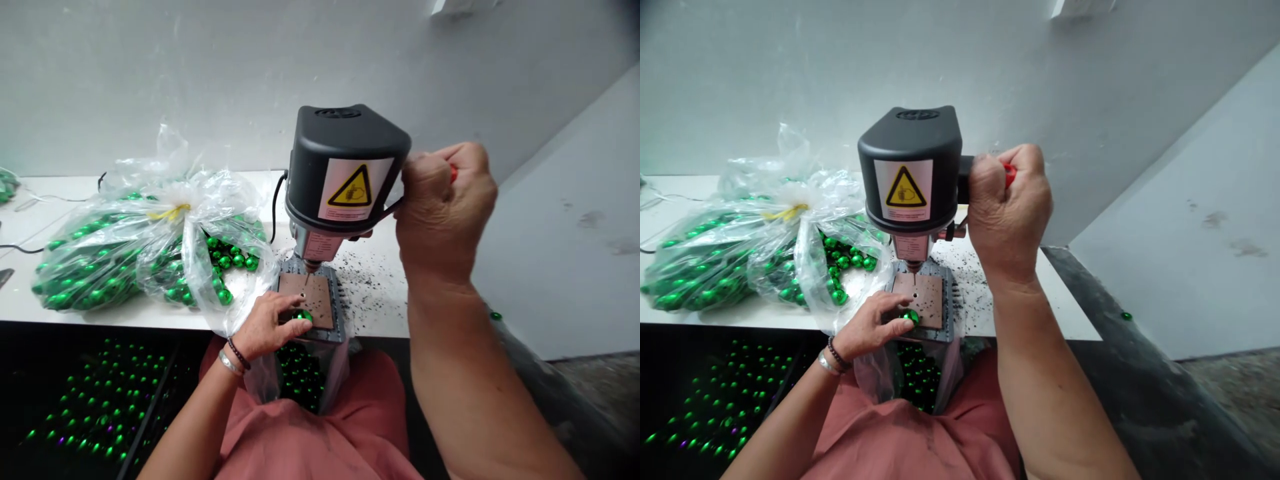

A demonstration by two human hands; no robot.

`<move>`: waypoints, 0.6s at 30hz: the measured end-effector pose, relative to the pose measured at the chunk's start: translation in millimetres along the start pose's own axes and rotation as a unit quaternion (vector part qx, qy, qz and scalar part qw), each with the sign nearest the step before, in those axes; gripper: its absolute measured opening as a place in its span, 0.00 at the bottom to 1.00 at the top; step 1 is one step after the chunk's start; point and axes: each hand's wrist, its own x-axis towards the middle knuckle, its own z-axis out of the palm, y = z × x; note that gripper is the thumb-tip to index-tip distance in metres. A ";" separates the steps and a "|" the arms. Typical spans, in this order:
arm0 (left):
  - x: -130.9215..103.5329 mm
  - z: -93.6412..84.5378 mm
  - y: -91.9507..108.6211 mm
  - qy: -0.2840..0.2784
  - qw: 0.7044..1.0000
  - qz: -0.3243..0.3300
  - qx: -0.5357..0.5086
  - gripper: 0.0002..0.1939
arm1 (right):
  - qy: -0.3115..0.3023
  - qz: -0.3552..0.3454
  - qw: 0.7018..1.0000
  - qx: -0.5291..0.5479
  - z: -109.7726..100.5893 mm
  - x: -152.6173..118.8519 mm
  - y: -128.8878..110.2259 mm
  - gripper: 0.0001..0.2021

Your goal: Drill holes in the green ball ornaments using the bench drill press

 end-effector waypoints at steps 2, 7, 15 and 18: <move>1.7 -9.3 -8.5 0.063 0.998 -0.020 -0.025 0.21 | -0.001 0.001 1.000 0.010 0.4 -2.2 1.9 0.11; 38.6 -33.7 -59.7 0.288 0.938 -0.181 0.070 0.17 | -0.002 0.014 1.000 0.027 1.3 -2.1 5.2 0.13; 73.4 -32.5 -103.2 0.131 0.936 -0.148 0.292 0.22 | 0.001 0.007 0.999 0.045 2.4 -1.6 9.0 0.13; 68.8 -25.7 -102.4 0.110 0.930 -0.169 0.307 0.23 | -0.002 0.002 0.999 0.048 2.5 -2.4 8.4 0.13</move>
